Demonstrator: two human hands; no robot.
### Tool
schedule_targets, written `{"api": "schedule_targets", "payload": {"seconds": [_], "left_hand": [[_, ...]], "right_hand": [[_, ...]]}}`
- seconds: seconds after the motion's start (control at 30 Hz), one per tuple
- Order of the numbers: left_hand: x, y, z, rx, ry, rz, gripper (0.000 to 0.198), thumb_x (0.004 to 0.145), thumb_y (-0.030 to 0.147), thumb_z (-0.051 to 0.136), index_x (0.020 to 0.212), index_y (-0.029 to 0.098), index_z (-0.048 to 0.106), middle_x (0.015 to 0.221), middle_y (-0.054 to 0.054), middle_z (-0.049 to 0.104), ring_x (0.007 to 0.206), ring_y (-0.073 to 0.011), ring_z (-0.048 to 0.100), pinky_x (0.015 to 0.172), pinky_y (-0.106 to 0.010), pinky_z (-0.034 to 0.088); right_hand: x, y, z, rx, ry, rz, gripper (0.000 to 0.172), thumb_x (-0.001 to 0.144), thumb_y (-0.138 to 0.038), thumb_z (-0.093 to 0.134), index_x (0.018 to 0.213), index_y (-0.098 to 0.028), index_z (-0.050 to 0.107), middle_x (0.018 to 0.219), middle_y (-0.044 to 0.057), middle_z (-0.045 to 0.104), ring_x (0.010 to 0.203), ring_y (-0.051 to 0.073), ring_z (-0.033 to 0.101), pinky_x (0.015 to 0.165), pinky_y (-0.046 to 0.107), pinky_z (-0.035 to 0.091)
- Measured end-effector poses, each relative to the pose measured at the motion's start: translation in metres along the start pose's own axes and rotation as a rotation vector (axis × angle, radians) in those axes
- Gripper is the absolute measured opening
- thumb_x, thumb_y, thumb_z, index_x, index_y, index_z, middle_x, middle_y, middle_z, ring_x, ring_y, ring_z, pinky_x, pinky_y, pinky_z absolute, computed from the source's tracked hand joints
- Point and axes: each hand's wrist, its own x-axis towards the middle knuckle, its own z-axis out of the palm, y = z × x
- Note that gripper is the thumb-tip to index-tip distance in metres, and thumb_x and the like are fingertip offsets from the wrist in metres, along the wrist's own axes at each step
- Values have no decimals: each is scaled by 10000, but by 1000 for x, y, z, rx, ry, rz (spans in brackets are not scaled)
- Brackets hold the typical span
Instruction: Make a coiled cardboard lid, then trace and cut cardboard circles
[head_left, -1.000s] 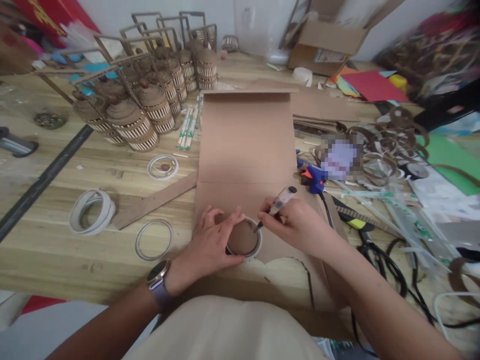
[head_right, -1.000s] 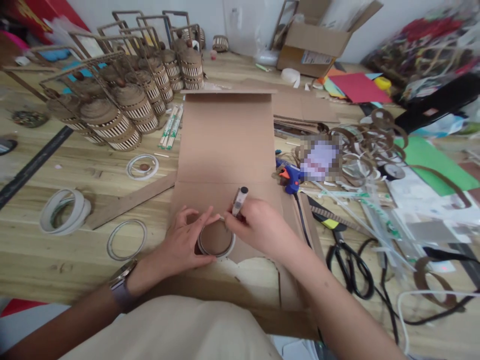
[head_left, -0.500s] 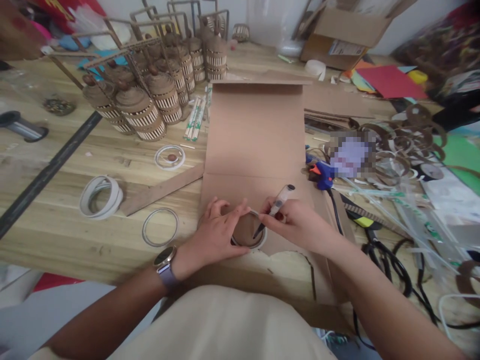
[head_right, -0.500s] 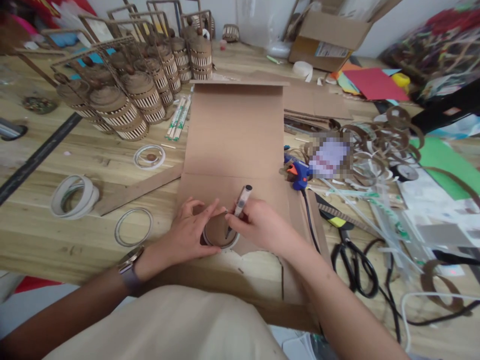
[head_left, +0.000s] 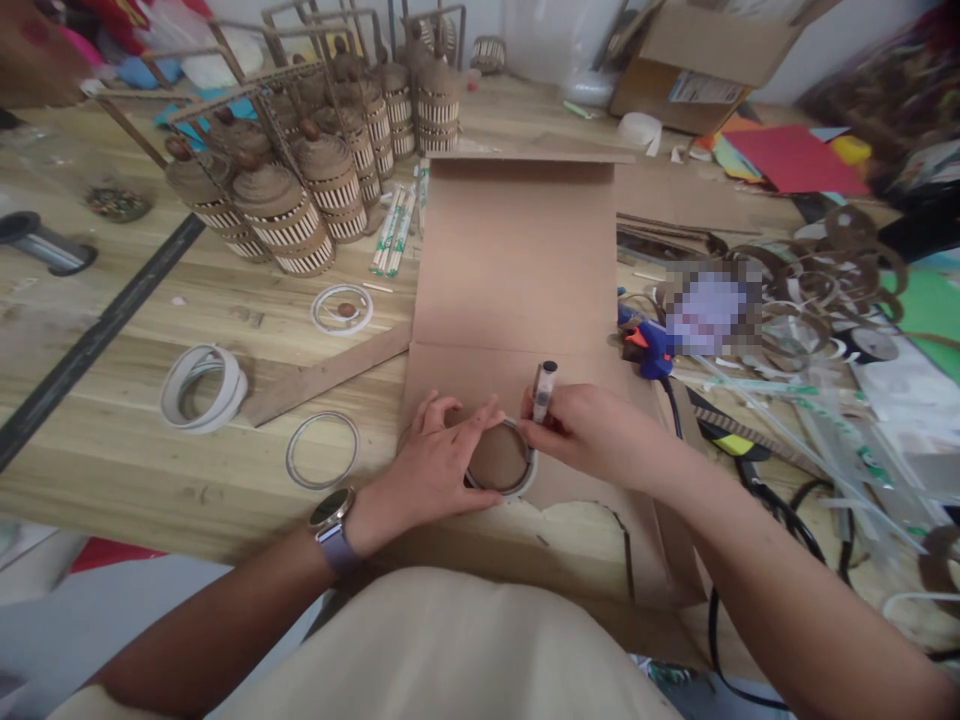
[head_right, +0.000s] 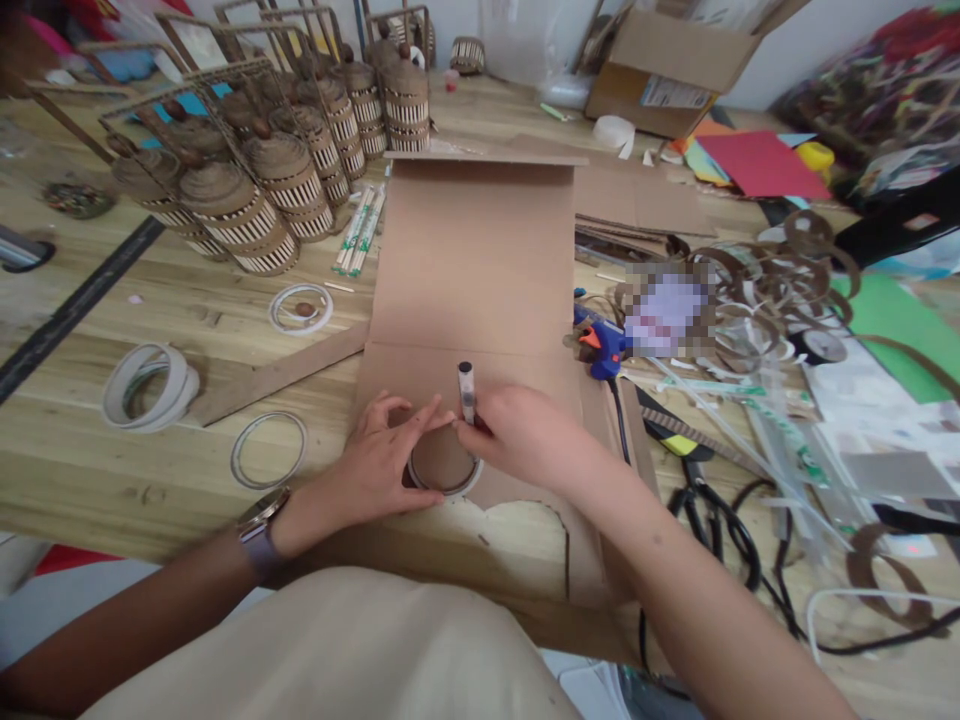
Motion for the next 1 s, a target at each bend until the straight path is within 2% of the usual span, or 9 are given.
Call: {"api": "schedule_targets", "payload": {"seconds": [0.17, 0.37, 0.57, 0.63, 0.73, 0.8, 0.87, 1.0], "left_hand": [[0, 0, -1, 18, 14, -8, 1024, 705, 475, 826, 1538, 241, 280, 1424, -85, 573, 1272, -365, 386, 1174, -595, 154], [1, 1, 0, 42, 20, -23, 1069, 703, 521, 813, 1552, 177, 262, 1353, -131, 601, 1276, -377, 397, 1156, -595, 193], [0, 1, -1, 19, 16, -12, 1064, 719, 501, 804, 1562, 226, 217, 1423, -83, 575, 1276, -375, 392, 1178, -584, 139], [0, 1, -1, 9, 8, -7, 1090, 723, 491, 807, 1571, 218, 178, 1437, -67, 574, 1275, -372, 384, 1185, -577, 117], [0, 1, -2, -3, -4, -1, 1119, 736, 487, 804, 1580, 219, 120, 1458, -35, 569, 1272, -368, 372, 1189, -579, 91], [0, 1, -1, -18, -2, -1, 1130, 736, 488, 807, 1582, 222, 106, 1461, -22, 568, 1273, -366, 365, 1189, -576, 90], [0, 1, 0, -31, 4, -7, 1136, 732, 488, 813, 1582, 218, 109, 1456, -21, 574, 1276, -368, 359, 1189, -570, 97], [1, 1, -1, -47, -5, -12, 1120, 741, 479, 809, 1581, 215, 117, 1461, -21, 570, 1264, -364, 368, 1183, -572, 119]], "right_hand": [[1, -6, -4, -13, 20, -57, 203, 910, -274, 472, 776, -194, 601, 701, 54, 651, 614, 169, 537, 565, 288, 318], [4, -8, 4, -64, -43, -93, 154, 854, -184, 511, 767, -185, 638, 712, 55, 689, 611, 160, 562, 551, 274, 304], [4, -5, 0, -195, 118, -102, 240, 934, -292, 494, 798, -177, 654, 691, 89, 697, 620, 203, 602, 577, 308, 324], [-1, -4, -2, -99, 192, -104, 233, 937, -301, 493, 813, -177, 647, 676, 73, 684, 608, 196, 600, 583, 304, 352], [-13, 0, 5, 188, 318, -59, 210, 928, -315, 494, 835, -193, 637, 703, 44, 684, 583, 164, 593, 537, 270, 387], [-21, 4, 18, 360, 386, -13, 199, 921, -317, 504, 847, -201, 647, 750, 42, 702, 613, 163, 617, 525, 256, 420], [-27, 7, 33, 477, 430, 8, 182, 910, -313, 533, 846, -204, 664, 783, 47, 719, 688, 180, 657, 581, 263, 478], [-33, 8, 58, 608, 447, 26, 139, 881, -303, 596, 850, -210, 693, 806, 49, 743, 753, 192, 689, 685, 291, 536]]}}
